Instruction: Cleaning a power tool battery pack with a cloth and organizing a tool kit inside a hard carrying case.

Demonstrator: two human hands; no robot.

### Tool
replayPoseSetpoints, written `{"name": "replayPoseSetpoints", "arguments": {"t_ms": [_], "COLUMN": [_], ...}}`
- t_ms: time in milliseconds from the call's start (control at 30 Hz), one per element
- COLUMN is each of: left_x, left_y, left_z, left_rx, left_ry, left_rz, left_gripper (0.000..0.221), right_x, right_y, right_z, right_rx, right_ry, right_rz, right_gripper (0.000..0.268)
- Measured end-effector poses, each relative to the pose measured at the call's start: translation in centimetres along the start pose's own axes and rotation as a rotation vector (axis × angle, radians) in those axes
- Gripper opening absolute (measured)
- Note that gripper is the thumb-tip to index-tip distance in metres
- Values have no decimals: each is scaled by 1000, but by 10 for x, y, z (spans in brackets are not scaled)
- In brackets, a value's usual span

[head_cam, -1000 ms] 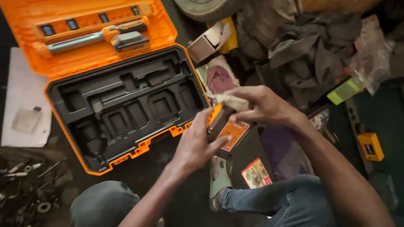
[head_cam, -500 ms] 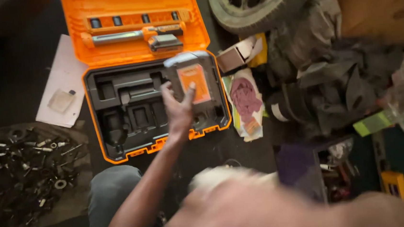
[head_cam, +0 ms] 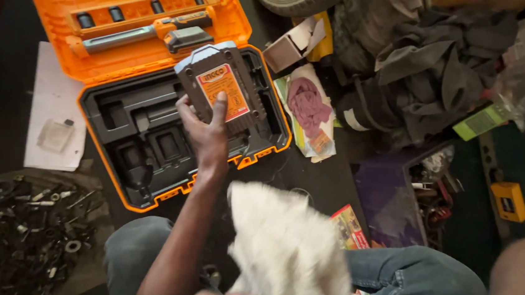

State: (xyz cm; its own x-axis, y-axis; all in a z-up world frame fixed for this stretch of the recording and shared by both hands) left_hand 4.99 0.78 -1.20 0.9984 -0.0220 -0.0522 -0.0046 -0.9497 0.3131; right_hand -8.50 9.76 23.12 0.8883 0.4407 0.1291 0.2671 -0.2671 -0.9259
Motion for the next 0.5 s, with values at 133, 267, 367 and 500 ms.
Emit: {"name": "replayPoseSetpoints", "arguments": {"t_ms": [133, 267, 367, 500], "left_x": [1, 0, 6, 3], "left_y": [-2, -3, -7, 2], "left_z": [4, 23, 25, 10], "left_rx": [62, 9, 50, 25], "left_ry": [28, 9, 169, 109], "left_rz": [-8, -17, -45, -27], "left_gripper": [55, 61, 69, 66], "right_x": [-50, -50, -24, -16], "right_y": [2, -20, -18, 58], "right_z": [-82, -127, -160, -192], "right_rx": [-174, -304, -132, 243], "right_ry": [-12, -17, 196, 531], "right_rz": [-101, -189, -97, -111], "right_gripper": [28, 31, 21, 20]}}
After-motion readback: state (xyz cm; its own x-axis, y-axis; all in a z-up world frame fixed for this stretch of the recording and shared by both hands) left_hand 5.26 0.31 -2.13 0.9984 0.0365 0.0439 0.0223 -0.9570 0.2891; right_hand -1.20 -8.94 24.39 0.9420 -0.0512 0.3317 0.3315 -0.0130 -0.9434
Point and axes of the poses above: each hand's wrist, its own x-axis towards the middle knuckle, its own y-axis out of the palm, z = x × y, the point moved 1 cm from there along x, towards the middle knuckle, and after that the axes turned 9 degrees about y, right-handed, at the moved point
